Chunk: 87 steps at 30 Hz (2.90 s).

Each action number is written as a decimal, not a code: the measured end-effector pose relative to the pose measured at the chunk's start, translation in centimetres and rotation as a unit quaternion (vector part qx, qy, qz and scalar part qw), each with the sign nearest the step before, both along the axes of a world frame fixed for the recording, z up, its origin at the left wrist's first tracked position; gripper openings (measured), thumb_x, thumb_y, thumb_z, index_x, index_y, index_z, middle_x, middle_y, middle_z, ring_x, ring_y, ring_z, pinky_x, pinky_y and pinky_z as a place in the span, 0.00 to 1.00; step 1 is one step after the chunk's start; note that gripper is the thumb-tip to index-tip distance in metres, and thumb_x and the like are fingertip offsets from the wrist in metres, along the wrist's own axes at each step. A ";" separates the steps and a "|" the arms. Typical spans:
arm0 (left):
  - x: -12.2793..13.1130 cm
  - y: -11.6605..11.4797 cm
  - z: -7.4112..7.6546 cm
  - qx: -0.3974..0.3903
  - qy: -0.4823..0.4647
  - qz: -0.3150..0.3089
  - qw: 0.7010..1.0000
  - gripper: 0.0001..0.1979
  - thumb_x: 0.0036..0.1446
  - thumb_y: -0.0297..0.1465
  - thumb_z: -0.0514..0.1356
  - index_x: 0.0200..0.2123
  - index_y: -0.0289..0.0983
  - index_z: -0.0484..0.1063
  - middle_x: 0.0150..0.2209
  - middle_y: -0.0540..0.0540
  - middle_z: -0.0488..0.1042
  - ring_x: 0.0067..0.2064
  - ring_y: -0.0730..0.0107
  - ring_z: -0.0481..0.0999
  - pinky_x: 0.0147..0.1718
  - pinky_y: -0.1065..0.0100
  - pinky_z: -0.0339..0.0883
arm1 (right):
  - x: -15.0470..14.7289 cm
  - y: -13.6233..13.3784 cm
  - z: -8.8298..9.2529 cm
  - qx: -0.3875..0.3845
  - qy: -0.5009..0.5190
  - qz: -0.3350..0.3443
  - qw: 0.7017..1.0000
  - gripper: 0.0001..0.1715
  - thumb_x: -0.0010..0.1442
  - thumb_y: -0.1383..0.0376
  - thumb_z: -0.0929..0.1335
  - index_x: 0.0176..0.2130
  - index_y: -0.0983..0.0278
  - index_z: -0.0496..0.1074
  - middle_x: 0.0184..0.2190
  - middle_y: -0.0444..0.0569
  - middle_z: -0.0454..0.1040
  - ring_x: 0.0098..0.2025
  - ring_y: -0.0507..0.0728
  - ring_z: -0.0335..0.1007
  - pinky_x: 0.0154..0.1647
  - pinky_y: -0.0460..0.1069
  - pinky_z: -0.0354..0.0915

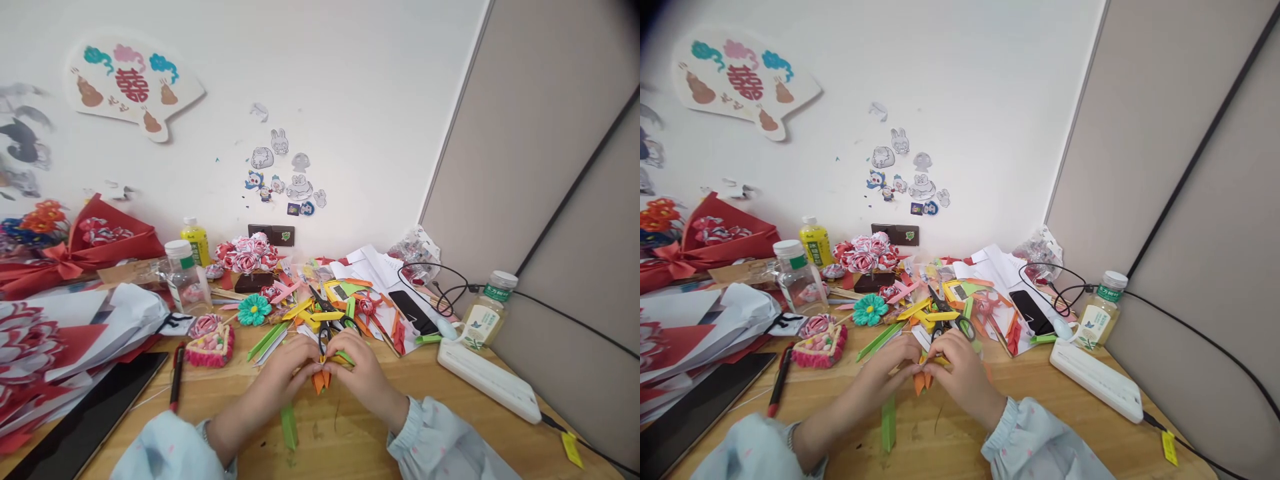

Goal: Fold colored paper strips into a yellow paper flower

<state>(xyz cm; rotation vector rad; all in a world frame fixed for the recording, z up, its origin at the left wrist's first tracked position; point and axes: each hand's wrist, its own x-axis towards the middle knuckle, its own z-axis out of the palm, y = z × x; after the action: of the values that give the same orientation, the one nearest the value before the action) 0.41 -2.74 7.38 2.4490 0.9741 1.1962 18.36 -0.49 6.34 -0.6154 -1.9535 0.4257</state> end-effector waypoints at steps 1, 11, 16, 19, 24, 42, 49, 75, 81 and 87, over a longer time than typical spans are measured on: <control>0.0 -0.1 0.0 0.031 0.005 -0.002 1.000 0.06 0.59 0.27 0.54 0.29 0.37 0.68 0.30 0.48 0.72 0.33 0.70 0.70 0.34 0.71 0.65 | 0.0 0.0 0.0 0.008 0.008 -0.001 1.000 0.05 0.56 0.66 0.70 0.30 0.61 0.68 0.28 0.45 0.71 0.34 0.55 0.65 0.35 0.50 0.63; 0.3 -0.7 0.0 0.221 0.033 0.029 0.974 0.07 0.58 0.21 0.52 0.36 0.37 0.68 0.35 0.44 0.73 0.37 0.68 0.70 0.34 0.68 0.66 | 0.1 -1.0 0.8 0.114 0.012 -0.009 0.993 0.04 0.61 0.65 0.66 0.32 0.59 0.68 0.29 0.45 0.74 0.34 0.55 0.67 0.35 0.51 0.65; 0.3 -0.8 0.5 0.239 0.033 -0.003 0.970 0.09 0.58 0.20 0.52 0.36 0.38 0.67 0.40 0.43 0.75 0.40 0.67 0.71 0.38 0.66 0.68 | 0.5 -0.9 0.7 0.201 -0.016 -0.025 0.979 0.05 0.62 0.68 0.64 0.34 0.60 0.69 0.31 0.46 0.75 0.35 0.54 0.67 0.39 0.51 0.65; 0.3 -0.7 0.3 0.207 0.012 -0.015 0.978 0.08 0.58 0.21 0.52 0.35 0.38 0.67 0.38 0.43 0.75 0.40 0.68 0.72 0.38 0.66 0.68 | 0.5 -0.9 1.0 0.189 -0.021 -0.020 0.982 0.05 0.62 0.67 0.64 0.33 0.61 0.69 0.31 0.46 0.74 0.35 0.54 0.67 0.39 0.51 0.65; 0.4 -0.7 0.2 0.111 -0.035 -0.007 0.993 0.04 0.58 0.24 0.55 0.32 0.38 0.68 0.33 0.45 0.74 0.36 0.70 0.72 0.34 0.71 0.67 | 0.3 -0.8 1.4 0.093 -0.003 0.014 0.996 0.04 0.59 0.64 0.67 0.31 0.60 0.69 0.30 0.46 0.75 0.34 0.55 0.69 0.36 0.51 0.65; 0.7 0.0 0.1 -0.167 -0.146 0.027 0.975 0.08 0.53 0.32 0.58 0.25 0.36 0.68 0.27 0.49 0.71 0.31 0.69 0.71 0.32 0.70 0.63 | 0.2 0.1 0.6 -0.096 0.017 0.019 0.995 0.08 0.51 0.64 0.72 0.27 0.62 0.69 0.29 0.45 0.70 0.35 0.55 0.66 0.37 0.50 0.62; 1.1 0.8 -0.8 -0.282 -0.164 0.048 0.944 0.11 0.48 0.36 0.60 0.23 0.35 0.65 0.24 0.51 0.67 0.28 0.71 0.67 0.28 0.71 0.60 | -0.1 1.2 -1.0 -0.362 0.059 0.093 0.926 0.13 0.44 0.64 0.73 0.28 0.64 0.67 0.26 0.42 0.69 0.29 0.52 0.66 0.32 0.47 0.63; 0.3 1.2 -0.8 -0.393 -0.092 0.037 0.914 0.08 0.41 0.31 0.63 0.25 0.35 0.67 0.21 0.54 0.69 0.25 0.73 0.68 0.26 0.71 0.62 | -0.9 0.6 -1.8 -0.246 -0.048 -0.017 0.968 0.08 0.47 0.74 0.70 0.23 0.63 0.68 0.23 0.40 0.70 0.28 0.52 0.66 0.29 0.45 0.60; 0.2 1.3 -1.3 -0.421 -0.095 0.031 0.902 0.09 0.37 0.29 0.65 0.23 0.35 0.67 0.20 0.54 0.70 0.24 0.74 0.68 0.26 0.71 0.62 | -0.1 1.0 -2.1 -0.317 -0.048 0.068 0.945 0.06 0.47 0.70 0.71 0.28 0.64 0.70 0.25 0.41 0.70 0.29 0.52 0.67 0.31 0.46 0.63; 0.5 0.9 -1.4 -0.403 -0.074 0.050 0.911 0.09 0.37 0.31 0.65 0.22 0.36 0.67 0.21 0.54 0.69 0.25 0.73 0.68 0.25 0.71 0.61 | 0.4 1.3 -2.3 -0.352 -0.045 0.122 0.927 0.09 0.45 0.70 0.72 0.29 0.64 0.70 0.25 0.41 0.70 0.30 0.52 0.67 0.32 0.46 0.64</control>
<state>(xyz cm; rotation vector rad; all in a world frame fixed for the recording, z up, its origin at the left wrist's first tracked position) 0.94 -1.82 5.98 1.6474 1.2401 0.7594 18.72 0.77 4.05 -0.8463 -1.9493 1.3082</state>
